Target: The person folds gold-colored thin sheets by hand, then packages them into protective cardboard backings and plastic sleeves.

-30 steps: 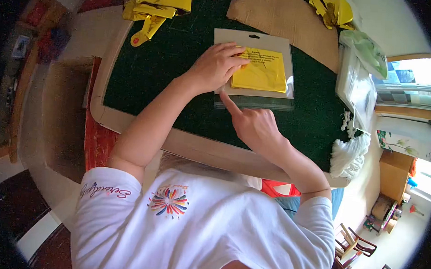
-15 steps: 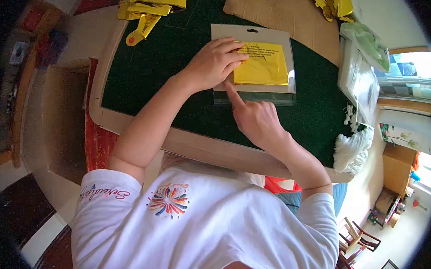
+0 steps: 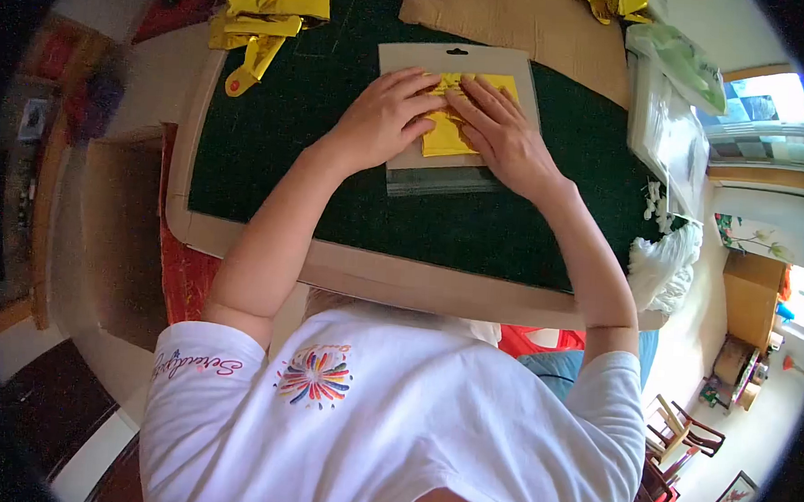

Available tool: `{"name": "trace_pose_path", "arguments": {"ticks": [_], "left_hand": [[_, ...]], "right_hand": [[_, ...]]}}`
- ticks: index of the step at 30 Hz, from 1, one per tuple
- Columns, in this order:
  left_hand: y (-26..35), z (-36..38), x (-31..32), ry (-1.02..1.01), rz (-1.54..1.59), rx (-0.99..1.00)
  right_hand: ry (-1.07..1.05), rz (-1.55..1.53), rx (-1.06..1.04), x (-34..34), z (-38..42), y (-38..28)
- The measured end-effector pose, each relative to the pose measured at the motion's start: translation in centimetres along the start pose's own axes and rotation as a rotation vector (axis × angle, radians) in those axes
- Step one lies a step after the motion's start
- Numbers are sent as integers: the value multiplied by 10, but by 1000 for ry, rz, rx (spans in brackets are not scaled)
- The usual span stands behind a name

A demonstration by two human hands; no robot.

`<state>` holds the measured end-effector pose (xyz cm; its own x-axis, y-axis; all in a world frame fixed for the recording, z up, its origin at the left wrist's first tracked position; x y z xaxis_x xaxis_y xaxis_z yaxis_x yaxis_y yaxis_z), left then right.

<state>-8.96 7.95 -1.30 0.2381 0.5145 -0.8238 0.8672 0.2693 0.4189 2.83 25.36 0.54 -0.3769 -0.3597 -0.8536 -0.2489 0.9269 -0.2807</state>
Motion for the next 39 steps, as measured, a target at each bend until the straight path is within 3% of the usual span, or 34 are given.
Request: {"name": "trace_pose_path", "arguments": {"ticks": [8,10,13,31,33,39], "left_hand": [[8,-4,-4,127,131,-45],[24,-3,-14,239,-172,70],[46,9,-16,87,-94,67],[57,18,-8,120,-141,186],[56,19,-8,112,-139,188],[59,18,-11,94,-141,185]], "right_hand": [[38,22,21,7,5,0],[44,38,17,9,5,1],[41,46,17,10,5,3],[63,17,22,2,6,3],[24,-173,148,-6,6,7],[83,-31,90,-2,15,28]]}}
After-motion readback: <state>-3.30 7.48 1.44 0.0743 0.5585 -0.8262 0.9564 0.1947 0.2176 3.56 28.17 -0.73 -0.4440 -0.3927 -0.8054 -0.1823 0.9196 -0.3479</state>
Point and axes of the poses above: each hand's wrist, its own z-axis away from the middle knuckle, its own x-axis out of the palm, y = z × x, the point moved 2 cm from there along -z, towards the middle knuckle, and after that the axes turned 11 degrees about y, right-handed, at the moved point
